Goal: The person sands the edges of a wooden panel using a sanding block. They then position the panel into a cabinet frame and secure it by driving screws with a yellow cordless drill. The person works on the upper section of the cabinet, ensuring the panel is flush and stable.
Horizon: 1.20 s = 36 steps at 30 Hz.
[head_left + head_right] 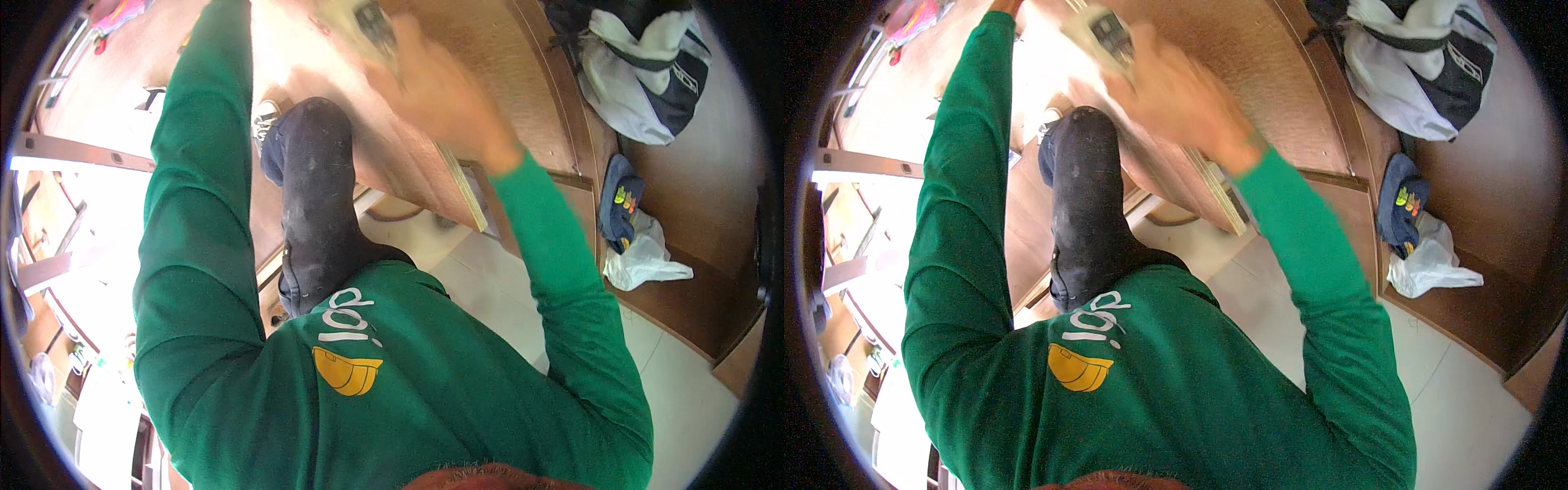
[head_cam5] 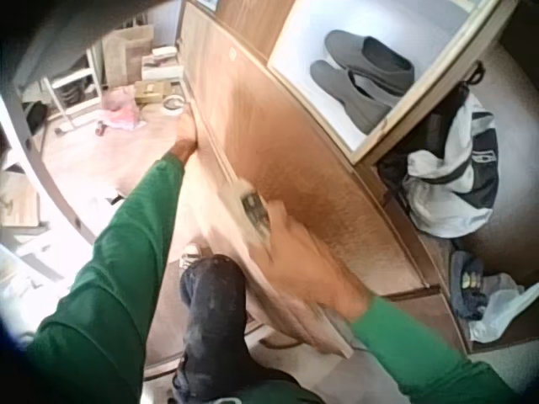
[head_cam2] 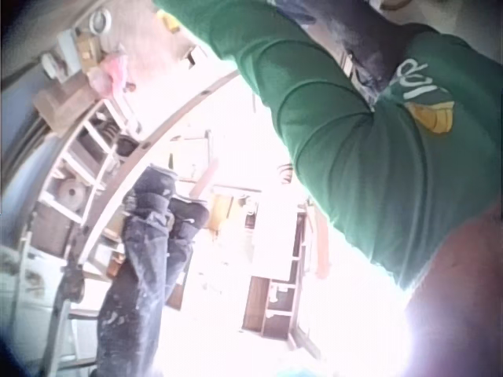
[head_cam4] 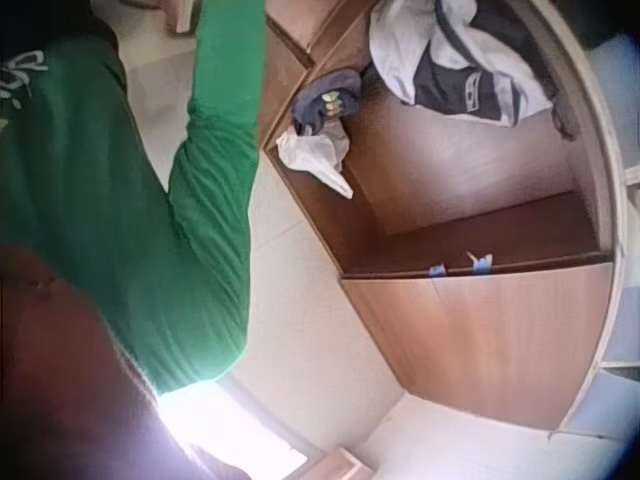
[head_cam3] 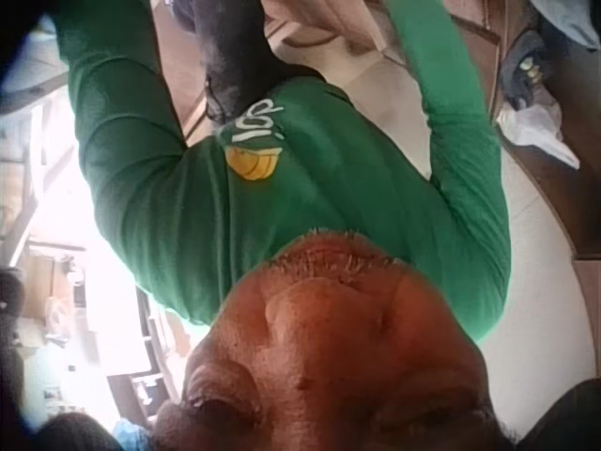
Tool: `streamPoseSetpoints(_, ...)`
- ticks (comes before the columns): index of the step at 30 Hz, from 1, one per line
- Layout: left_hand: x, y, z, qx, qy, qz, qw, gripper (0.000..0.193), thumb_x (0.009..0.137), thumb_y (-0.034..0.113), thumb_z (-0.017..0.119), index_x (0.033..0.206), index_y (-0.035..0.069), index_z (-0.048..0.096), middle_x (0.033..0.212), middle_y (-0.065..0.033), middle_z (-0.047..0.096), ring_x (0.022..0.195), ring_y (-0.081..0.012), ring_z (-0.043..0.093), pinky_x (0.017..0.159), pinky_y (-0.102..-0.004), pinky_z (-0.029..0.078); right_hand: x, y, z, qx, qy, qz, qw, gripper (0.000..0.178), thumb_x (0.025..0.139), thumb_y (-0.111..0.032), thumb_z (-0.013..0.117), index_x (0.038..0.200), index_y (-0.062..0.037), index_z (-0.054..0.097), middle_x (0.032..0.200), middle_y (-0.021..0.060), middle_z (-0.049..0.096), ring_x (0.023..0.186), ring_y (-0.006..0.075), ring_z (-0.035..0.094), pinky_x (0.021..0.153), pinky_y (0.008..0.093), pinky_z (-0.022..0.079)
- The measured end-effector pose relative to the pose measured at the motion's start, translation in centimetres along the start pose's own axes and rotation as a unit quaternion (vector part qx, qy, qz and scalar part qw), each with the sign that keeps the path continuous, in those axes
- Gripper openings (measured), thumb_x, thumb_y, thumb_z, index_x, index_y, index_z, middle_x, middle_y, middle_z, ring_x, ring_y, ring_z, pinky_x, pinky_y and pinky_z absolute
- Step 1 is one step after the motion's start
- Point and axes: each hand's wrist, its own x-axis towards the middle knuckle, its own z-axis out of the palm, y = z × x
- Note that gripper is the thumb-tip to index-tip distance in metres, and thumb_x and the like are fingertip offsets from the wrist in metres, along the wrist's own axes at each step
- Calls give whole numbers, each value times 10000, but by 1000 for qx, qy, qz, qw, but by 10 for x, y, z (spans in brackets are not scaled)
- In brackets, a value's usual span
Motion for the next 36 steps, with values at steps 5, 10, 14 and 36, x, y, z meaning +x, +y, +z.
streamPoseSetpoints(5,5,-1,-2,3,-2,-4,1000,516,1079,418,386,1120,16,707,1013,-155,735,923,-282,688,861,-405,553,-122,25,-4,19,-23,32,999,522,978,-331,642,1296,22,425,1065,363,651,936,555,649,813,598,524)
streamPoseSetpoints(10,7,0,2,0,-7,-6,1000,509,1080,414,386,1113,21,709,1001,-144,739,905,-272,692,850,-402,557,-210,33,-8,11,-77,103,992,569,958,-293,685,1337,29,409,1133,361,627,984,546,637,815,569,533)
streamPoseSetpoints(14,13,0,-10,0,2,-5,1000,505,1081,410,385,1107,26,711,992,-135,742,892,-264,695,841,-399,561,-282,42,-11,45,-117,172,977,575,956,-262,687,1358,40,409,1155,342,621,1023,524,639,861,552,524)
streamPoseSetpoints(36,-18,54,-36,139,44,66,987,330,1049,223,367,1118,11,611,1124,-311,684,1096,-478,626,977,-526,478,278,-39,69,347,22,-89,933,611,1089,-479,419,1396,20,593,1366,215,649,1297,319,594,1105,410,438)
